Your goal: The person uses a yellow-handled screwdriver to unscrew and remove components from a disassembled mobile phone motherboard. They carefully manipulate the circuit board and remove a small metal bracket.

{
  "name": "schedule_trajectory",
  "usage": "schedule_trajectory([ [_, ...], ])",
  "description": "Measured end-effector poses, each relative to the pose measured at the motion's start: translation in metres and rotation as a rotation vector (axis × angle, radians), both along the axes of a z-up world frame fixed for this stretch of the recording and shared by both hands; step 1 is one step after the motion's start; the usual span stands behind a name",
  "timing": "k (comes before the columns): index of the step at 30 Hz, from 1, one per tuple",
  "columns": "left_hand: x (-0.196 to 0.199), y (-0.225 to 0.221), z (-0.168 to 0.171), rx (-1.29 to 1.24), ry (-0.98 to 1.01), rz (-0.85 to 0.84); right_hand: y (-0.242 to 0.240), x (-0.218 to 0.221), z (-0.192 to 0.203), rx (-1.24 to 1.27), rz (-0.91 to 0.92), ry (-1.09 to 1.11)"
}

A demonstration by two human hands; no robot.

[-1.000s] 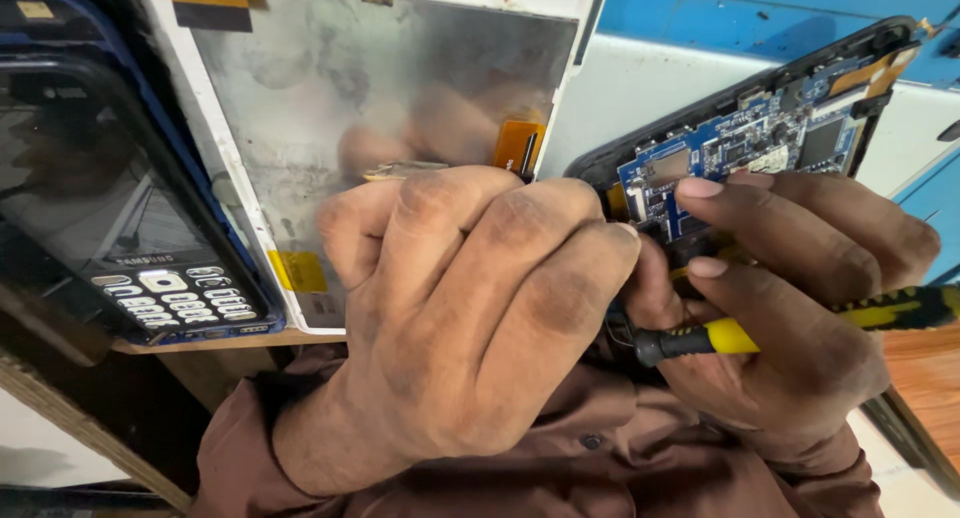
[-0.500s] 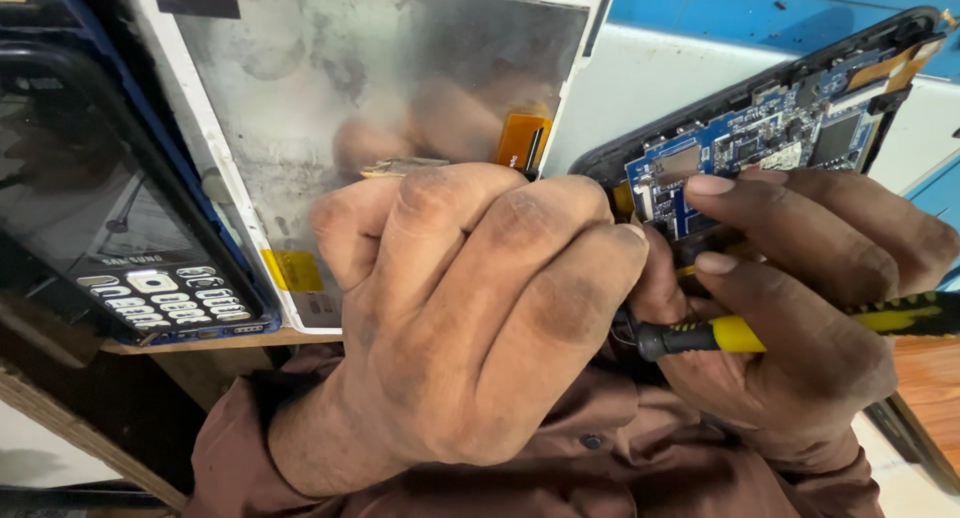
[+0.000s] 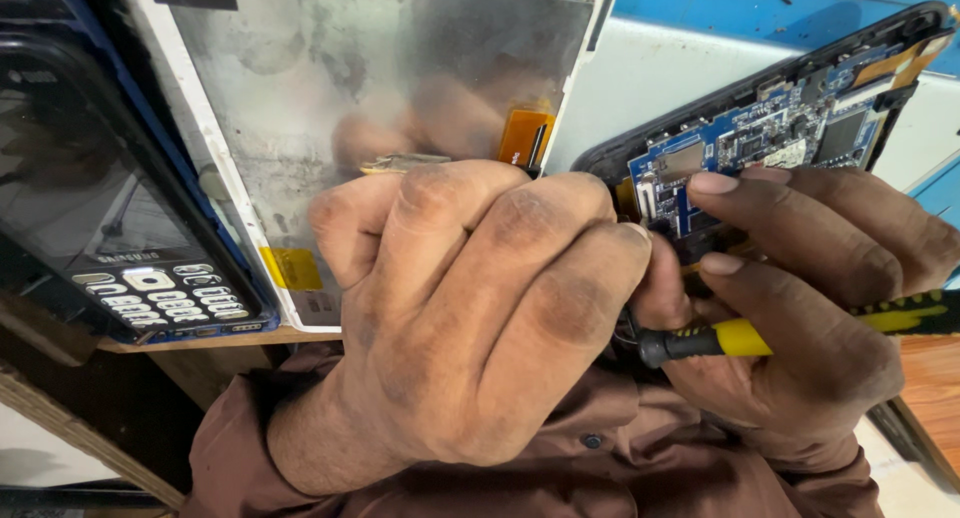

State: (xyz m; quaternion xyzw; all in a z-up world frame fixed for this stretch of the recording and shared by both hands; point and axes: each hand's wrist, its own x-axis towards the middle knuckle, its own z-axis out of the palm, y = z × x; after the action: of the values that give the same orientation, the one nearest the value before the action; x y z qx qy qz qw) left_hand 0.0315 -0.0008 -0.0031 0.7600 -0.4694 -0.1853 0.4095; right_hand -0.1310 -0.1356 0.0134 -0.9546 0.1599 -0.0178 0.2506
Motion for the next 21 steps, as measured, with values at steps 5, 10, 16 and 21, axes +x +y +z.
schedule_trajectory([
  [5, 0.006, 0.004, 0.002, 0.006, -0.025, -0.055, -0.005, 0.0, -0.006, -0.054, 0.044, -0.093],
  [10, 0.009, 0.006, 0.002, 0.0, -0.042, -0.089, -0.001, 0.0, -0.008, -0.054, 0.022, -0.096],
  [16, 0.009, 0.004, 0.002, -0.003, -0.057, -0.08, 0.008, 0.0, -0.011, -0.055, -0.057, -0.136],
  [21, 0.004, 0.002, 0.001, -0.001, -0.072, -0.029, -0.002, -0.003, -0.007, 0.033, 0.015, -0.091],
])
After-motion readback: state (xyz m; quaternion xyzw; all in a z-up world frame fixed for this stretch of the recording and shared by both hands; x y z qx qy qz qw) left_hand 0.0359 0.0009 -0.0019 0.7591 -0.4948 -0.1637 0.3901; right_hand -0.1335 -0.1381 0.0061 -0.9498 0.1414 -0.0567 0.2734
